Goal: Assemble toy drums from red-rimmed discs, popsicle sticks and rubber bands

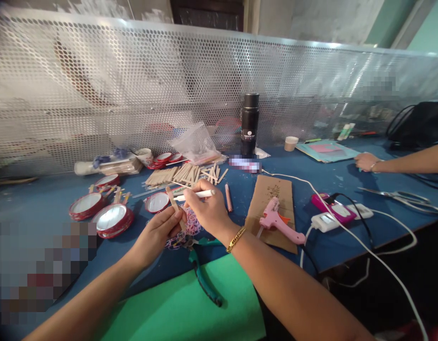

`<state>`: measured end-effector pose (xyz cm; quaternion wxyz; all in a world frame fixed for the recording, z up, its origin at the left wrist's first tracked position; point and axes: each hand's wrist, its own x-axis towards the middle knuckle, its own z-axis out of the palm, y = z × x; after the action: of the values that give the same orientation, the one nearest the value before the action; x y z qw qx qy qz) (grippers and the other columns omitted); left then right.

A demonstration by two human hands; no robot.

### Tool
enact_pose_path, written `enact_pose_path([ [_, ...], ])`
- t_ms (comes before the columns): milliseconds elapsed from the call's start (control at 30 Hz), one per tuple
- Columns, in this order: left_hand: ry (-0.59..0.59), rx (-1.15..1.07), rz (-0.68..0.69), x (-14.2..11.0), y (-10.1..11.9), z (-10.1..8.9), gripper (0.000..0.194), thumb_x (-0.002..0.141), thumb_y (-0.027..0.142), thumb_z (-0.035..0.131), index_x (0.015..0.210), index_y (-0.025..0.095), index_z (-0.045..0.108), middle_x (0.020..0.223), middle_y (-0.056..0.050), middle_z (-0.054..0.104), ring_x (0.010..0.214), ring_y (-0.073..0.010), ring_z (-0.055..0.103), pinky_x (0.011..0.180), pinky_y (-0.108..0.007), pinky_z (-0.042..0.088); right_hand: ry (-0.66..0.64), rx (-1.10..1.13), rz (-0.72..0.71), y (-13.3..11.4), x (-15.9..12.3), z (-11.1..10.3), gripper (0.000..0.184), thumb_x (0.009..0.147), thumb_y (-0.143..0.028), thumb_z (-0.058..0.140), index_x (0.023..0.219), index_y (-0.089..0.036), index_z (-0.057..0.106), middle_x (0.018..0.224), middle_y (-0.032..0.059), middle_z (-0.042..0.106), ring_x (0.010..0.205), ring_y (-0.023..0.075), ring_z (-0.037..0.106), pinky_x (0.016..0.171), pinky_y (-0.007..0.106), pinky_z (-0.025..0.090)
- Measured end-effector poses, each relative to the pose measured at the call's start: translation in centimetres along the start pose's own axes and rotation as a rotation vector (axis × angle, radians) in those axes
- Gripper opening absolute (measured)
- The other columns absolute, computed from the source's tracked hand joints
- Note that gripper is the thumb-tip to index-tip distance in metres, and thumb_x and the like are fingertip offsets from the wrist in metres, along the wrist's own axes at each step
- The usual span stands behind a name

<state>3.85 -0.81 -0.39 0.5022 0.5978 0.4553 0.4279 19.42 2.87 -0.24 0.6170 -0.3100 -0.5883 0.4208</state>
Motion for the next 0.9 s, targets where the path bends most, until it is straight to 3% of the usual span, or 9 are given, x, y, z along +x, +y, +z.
enact_pose_path([
  [900, 0.036, -0.036, -0.03, 0.11, -0.15, 0.07, 0.057, 0.077, 0.075, 0.073, 0.071, 0.02, 0.058, 0.058, 0.007, 0.043, 0.053, -0.0097, 0.031, 0.05, -0.025, 0.022, -0.004, -0.005, 0.026, -0.06, -0.01, 0.08, 0.026, 0.09, -0.036, 0.065, 0.07, -0.023, 0.055, 0.059, -0.0033, 0.064, 0.056, 0.0133, 0.059, 0.059, 0.026, 0.047],
])
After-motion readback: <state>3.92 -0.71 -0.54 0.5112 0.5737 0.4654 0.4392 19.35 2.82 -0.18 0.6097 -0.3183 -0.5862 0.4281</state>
